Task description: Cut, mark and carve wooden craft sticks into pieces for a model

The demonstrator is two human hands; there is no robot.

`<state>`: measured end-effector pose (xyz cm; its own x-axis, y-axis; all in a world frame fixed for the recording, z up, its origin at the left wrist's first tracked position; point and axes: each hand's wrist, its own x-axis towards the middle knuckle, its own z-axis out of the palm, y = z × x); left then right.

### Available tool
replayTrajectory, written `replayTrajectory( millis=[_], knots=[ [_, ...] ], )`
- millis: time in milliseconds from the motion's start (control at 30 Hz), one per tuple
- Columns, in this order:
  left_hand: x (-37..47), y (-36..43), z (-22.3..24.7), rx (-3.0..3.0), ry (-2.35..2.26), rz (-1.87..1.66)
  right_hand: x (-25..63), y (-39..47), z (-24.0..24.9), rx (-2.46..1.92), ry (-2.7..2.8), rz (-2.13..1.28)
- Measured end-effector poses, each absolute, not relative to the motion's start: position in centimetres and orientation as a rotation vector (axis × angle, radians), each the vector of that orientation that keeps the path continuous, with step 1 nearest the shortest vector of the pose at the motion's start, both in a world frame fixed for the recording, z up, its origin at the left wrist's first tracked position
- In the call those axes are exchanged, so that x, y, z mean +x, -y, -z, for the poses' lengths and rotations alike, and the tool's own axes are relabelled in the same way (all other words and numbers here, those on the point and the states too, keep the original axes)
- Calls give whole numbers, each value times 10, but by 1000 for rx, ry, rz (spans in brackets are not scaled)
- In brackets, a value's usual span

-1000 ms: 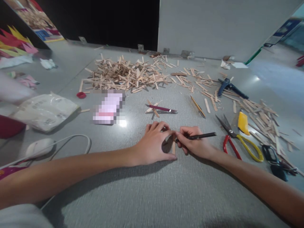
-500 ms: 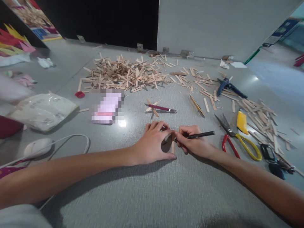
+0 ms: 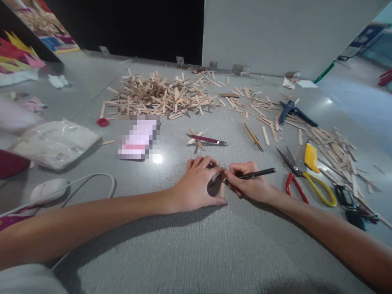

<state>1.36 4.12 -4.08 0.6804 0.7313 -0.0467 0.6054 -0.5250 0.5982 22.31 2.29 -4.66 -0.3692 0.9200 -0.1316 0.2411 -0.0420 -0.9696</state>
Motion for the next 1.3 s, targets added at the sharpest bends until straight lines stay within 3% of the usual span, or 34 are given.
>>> replayTrajectory(
  millis=[1300],
  knots=[
    [13, -41, 45, 2303, -1032, -326, 223, -23, 45, -1242, 1625, -1450]
  ],
)
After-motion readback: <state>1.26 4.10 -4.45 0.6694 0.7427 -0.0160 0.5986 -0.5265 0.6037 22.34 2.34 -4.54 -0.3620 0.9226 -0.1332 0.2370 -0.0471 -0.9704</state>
